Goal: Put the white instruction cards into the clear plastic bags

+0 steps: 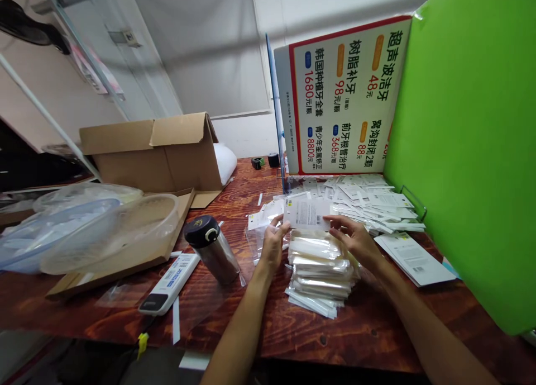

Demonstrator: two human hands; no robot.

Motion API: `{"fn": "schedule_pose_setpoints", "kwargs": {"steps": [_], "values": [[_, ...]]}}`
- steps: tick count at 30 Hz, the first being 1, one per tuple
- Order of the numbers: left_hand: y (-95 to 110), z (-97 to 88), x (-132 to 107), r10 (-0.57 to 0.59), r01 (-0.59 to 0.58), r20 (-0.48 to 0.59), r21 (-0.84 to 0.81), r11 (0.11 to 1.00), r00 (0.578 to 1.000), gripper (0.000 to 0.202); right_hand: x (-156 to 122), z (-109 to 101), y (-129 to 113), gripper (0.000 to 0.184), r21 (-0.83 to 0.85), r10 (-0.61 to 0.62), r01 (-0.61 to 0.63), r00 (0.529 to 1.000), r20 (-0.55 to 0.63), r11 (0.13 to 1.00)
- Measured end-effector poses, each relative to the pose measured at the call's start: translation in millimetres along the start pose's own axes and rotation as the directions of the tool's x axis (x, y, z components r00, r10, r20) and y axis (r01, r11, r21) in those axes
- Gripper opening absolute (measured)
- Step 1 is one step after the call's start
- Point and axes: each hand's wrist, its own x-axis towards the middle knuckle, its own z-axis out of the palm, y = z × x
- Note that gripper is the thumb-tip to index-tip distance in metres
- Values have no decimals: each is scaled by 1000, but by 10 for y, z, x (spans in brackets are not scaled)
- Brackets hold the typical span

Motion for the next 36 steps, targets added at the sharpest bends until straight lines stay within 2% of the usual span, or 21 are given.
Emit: {"fn": "schedule_pose_setpoints", "kwargs": {"steps": [4, 12, 16, 20, 25, 30, 36], "values": [[4, -2, -9, -1, 1, 18, 26, 1000, 1000, 49, -13, 33, -34, 53, 44, -32, 33, 999, -31, 998], [26, 21, 22, 42, -42, -77, 3, 999, 996, 39, -19, -2, -19, 54, -86, -46, 48, 998, 33, 995], [-9, 60, -17, 51, -49, -44, 40, 998, 998, 41, -40, 2, -82, 54, -128, -62, 72, 995, 82, 989], [-24, 94, -83, 8, -5, -18, 158, 987, 1000, 46, -64, 66, -111, 62, -153, -87, 101, 991, 98, 983], [93, 124, -134, -2, -14, 72, 224, 974, 997, 46, -68, 129, -82, 72, -230, -151, 166, 985, 84, 959], [174, 126, -174, 70, -106, 154, 241, 965, 986, 41, -57, 122, -27, 63, -322, -257, 277, 961, 103, 905], [83, 64, -160, 0, -40, 166, 237, 971, 986, 41, -40, 70, 39, 55, -376, -394, 413, 910, 130, 830]]}}
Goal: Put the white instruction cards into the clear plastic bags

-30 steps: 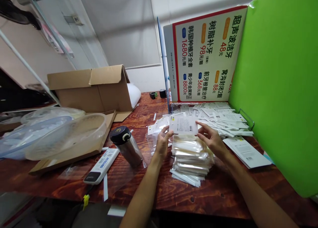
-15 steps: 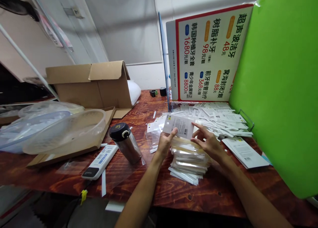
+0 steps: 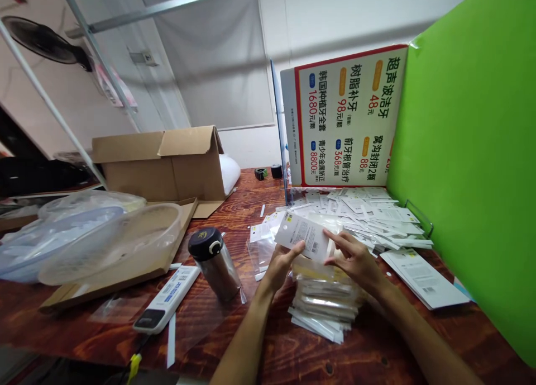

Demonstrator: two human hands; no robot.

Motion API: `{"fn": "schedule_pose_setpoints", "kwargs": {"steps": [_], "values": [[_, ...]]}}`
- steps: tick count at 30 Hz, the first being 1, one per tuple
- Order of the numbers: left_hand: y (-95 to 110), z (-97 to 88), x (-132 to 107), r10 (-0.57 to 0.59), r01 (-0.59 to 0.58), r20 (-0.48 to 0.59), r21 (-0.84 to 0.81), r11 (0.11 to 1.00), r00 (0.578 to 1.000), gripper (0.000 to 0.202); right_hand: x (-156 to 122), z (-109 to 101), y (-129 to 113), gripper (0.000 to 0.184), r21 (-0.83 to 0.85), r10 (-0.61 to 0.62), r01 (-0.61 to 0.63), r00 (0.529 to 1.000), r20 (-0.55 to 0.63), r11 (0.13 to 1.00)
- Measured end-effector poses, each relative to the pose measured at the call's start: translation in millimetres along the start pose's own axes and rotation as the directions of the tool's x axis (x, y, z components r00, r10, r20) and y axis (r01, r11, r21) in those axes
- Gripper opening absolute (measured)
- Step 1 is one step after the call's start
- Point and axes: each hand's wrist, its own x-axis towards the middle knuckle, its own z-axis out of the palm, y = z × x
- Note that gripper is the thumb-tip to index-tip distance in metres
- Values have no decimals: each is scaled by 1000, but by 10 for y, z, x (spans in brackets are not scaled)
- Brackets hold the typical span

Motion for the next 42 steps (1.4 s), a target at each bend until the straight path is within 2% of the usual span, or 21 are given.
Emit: {"fn": "schedule_pose_setpoints", "kwargs": {"steps": [4, 7, 10, 13, 17, 19, 21, 23, 25, 26, 28, 30, 31, 35, 37, 38, 39, 41, 42], "values": [[-34, -13, 15, -13, 13, 20, -35, 999, 1000, 44, 20, -65, 33, 50, 41, -67, 69, 997, -35, 997], [-46, -27, 11, -22, 25, 54, -47, 999, 998, 48, 41, -117, 41, 52, 67, -44, 48, 996, -74, 997], [-77, -52, 2, -45, 47, 75, -21, 999, 996, 51, 46, -136, 31, 50, 104, -20, 24, 999, -41, 994], [-115, -79, 0, -90, 90, 81, 1, 996, 993, 51, 36, -110, -4, 45, 158, 62, -63, 998, 8, 986], [-125, -70, 2, -63, 63, 62, 5, 998, 996, 49, 24, -55, -85, 45, 293, 240, -226, 971, -10, 929], [-113, -40, 1, -43, 43, 44, 8, 999, 998, 48, 26, -40, -123, 46, 401, 348, -325, 937, 18, 856], [-100, -8, 7, -45, 44, 26, 33, 998, 999, 47, 35, -35, -134, 47, 522, 451, -422, 889, 79, 741], [-91, 5, 25, -11, 8, 22, 110, 994, 1000, 46, 50, -39, -92, 49, 629, 525, -449, 848, 75, 635], [-85, -6, 58, 110, -108, 4, 227, 968, 994, 44, 72, -57, 16, 54, 711, 604, -391, 795, -60, 584], [-83, -17, 77, 186, -174, -14, 290, 941, 982, 42, 86, -73, 92, 57, 737, 650, -354, 745, -151, 576], [-81, -43, 114, 299, -257, -49, 392, 883, 953, 37, 111, -132, 263, 62, 733, 718, -314, 614, -328, 603], [-86, -62, 140, 329, -268, -66, 444, 855, 942, 33, 117, -240, 413, 63, 657, 729, -363, 519, -446, 660], [-92, -67, 150, 328, -263, -69, 456, 850, 942, 32, 103, -319, 463, 63, 606, 720, -404, 501, -480, 685], [-153, -78, 181, 279, -186, -143, 461, 868, 950, 35, -160, -773, 452, 49, 427, 695, -553, 498, -519, 716], [-200, -82, 203, 222, -119, -194, 434, 893, 955, 45, -410, -999, 361, 39, 184, 677, -712, 504, -537, 677], [-223, -82, 215, 193, -90, -212, 417, 904, 958, 50, -544, -1086, 308, 40, -26, 682, -810, 510, -524, 586], [-245, -81, 227, 169, -69, -220, 402, 913, 961, 55, -670, -1152, 254, 44, -224, 709, -864, 500, -497, 451], [-279, -76, 247, 147, -53, -218, 387, 921, 965, 59, -869, -1220, 148, 53, -529, 790, -827, 450, -417, 192], [-290, -75, 254, 150, -56, -219, 385, 921, 964, 59, -933, -1228, 96, 54, -600, 824, -790, 421, -380, 127]]}}
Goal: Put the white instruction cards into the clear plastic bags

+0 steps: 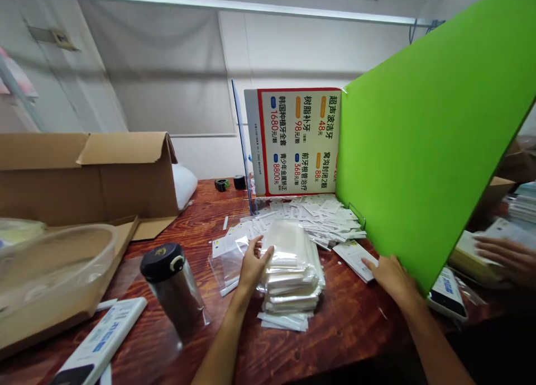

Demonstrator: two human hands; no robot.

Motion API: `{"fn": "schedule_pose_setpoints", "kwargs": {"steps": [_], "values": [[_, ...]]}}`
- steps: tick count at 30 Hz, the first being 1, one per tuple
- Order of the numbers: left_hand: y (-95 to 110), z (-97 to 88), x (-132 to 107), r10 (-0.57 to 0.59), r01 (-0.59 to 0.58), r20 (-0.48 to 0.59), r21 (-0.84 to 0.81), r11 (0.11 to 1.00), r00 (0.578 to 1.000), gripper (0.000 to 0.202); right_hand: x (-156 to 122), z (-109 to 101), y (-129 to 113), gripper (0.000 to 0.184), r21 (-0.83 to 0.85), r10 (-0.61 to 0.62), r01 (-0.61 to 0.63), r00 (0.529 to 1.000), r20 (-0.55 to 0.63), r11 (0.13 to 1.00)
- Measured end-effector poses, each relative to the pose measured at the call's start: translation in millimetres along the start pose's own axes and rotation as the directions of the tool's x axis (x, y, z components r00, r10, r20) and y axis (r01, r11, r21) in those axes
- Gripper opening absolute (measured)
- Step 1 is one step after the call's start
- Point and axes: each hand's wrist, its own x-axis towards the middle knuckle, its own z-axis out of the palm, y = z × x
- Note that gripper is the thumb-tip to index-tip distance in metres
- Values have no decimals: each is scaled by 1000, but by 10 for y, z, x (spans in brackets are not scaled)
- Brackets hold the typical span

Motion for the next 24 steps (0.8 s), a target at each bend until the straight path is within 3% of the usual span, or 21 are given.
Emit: {"fn": "schedule_pose_setpoints", "kwargs": {"steps": [3, 7, 11, 18, 21, 24], "values": [[-10, -10, 9, 12, -12, -32, -3, 1000, 999, 61, -152, -37, 17, 51, -121, -31, 39, 997, 66, 992], [12, -72, -5, 10, -7, -60, 38, 999, 998, 63, -247, -100, -37, 48, -167, -45, 52, 998, 45, 985], [58, -75, -46, 35, -19, -96, 164, 986, 995, 49, -259, -107, -17, 49, -191, -42, 40, 999, -6, 981], [74, -18, -46, 155, -150, -123, 52, 987, 980, 38, -223, -108, -3, 41, -249, -112, 82, 988, -108, 965], [105, -50, -59, 108, -117, -139, -60, 991, 984, 35, -182, -159, -27, 30, -129, -79, 60, 987, -141, 990], [163, -76, -78, -14, -23, -120, -299, 954, 993, 31, -167, -263, -133, 22, 161, -15, 58, 966, -260, 985]]}}
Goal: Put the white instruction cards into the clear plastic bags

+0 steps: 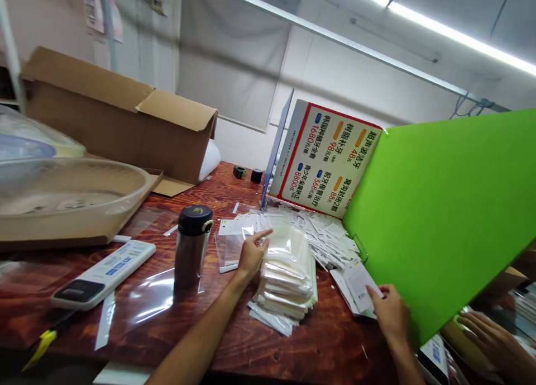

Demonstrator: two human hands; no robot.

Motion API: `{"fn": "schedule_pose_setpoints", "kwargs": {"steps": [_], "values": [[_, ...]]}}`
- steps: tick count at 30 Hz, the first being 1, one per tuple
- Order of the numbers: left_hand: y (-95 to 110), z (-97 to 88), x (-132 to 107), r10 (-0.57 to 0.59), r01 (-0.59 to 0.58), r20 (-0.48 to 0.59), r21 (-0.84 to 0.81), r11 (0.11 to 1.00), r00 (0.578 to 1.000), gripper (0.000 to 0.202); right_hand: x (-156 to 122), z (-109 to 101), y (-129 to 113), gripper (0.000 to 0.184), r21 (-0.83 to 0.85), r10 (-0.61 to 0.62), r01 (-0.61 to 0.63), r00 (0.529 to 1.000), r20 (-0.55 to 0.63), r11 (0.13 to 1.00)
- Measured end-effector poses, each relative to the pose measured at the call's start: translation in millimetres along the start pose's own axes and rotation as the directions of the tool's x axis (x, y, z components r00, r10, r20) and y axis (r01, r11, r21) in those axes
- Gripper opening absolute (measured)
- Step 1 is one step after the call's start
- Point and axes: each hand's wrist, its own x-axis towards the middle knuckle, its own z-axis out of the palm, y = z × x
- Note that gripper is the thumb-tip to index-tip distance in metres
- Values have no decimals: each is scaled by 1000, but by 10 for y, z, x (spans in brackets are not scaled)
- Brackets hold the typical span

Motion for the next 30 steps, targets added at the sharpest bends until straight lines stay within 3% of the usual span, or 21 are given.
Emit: {"fn": "schedule_pose_setpoints", "kwargs": {"steps": [3, 6, 8, 10, 13, 15, 19, 23, 26, 30], "values": [[39, 2, 4, -133, 131, 11, -246, 960, 991, 42, -35, -129, -243, 31, 219, -19, 54, 988, -156, 974], [33, -4, 28, -190, 165, -43, -342, 925, 981, 55, -109, -248, -538, 40, 295, -83, 145, 973, -214, 945], [19, -11, 42, -193, 149, -91, -355, 923, 977, 57, -138, -256, -717, 45, 428, -116, 160, 985, -127, 890], [13, -14, 46, -182, 132, -119, -340, 931, 976, 55, -140, -176, -866, 51, 618, -195, 112, 979, 67, 778], [27, -7, 35, -168, 124, -132, -288, 950, 977, 53, -108, 92, -1054, 54, 768, -360, -15, 877, 317, 640], [41, 1, 25, -166, 127, -129, -265, 956, 978, 51, -72, 312, -1168, 54, 784, -414, -67, 819, 396, 618], [42, 8, 20, -179, 146, -116, -243, 959, 977, 49, 14, 664, -1362, 52, 784, -434, -139, 769, 470, 605], [11, -3, 40, -166, 129, -144, -237, 963, 976, 48, 93, 868, -1465, 50, 843, -456, -165, 779, 430, 512], [-14, 0, 49, -196, 163, -119, -245, 956, 973, 54, 123, 973, -1447, 50, 871, -485, -193, 767, 421, 452], [2, 20, 27, -224, 203, -68, -232, 951, 972, 59, 107, 991, -1300, 48, 887, -510, -334, 728, 458, 319]]}}
